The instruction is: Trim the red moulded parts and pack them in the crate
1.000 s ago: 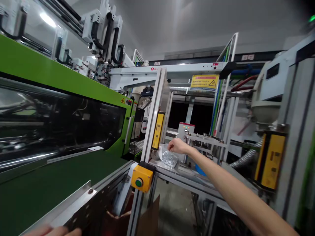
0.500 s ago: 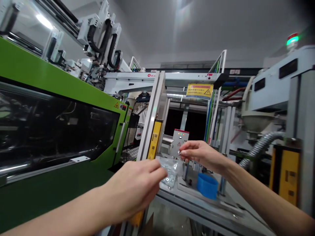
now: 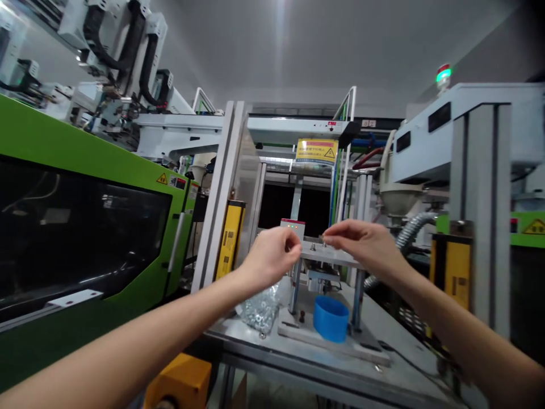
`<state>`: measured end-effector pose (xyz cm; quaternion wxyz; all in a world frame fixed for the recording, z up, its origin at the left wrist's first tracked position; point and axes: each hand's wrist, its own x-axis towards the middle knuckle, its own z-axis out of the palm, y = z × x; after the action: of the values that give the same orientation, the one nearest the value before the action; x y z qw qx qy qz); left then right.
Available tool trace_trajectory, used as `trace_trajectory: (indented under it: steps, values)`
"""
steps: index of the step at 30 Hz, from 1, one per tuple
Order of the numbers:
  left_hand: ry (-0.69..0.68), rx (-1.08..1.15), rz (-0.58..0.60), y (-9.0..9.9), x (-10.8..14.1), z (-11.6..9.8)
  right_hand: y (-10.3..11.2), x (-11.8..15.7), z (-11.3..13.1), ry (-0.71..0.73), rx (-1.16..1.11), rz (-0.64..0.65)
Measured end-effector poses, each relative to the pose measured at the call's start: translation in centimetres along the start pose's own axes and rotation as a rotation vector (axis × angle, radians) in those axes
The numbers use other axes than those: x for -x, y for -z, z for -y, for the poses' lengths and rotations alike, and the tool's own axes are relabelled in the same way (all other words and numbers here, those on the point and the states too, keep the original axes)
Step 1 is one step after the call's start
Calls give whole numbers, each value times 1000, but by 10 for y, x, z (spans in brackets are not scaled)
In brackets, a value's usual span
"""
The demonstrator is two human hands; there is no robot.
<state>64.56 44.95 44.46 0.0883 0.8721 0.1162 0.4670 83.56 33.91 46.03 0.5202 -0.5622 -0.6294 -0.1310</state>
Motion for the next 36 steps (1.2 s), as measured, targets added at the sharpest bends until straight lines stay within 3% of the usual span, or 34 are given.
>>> trace_trajectory:
  steps: [2,5,10,16,23,36]
  values:
    - [-26,-90,37,-7,-30,1,21,-16,-17,11,160,-48]
    - [-41,-197,126,-25,-69,8,37,-32,-37,8,379,12]
    - [-58,-285,265,-57,-100,18,25,-52,-51,-16,619,147]
    - [-108,-311,369,-69,-106,12,14,-87,-77,-124,797,243]
    - [-94,-398,343,-73,-107,12,8,-104,-110,-207,881,326]
    - [-129,-495,424,-68,-111,8,-2,-117,-124,-182,866,438]
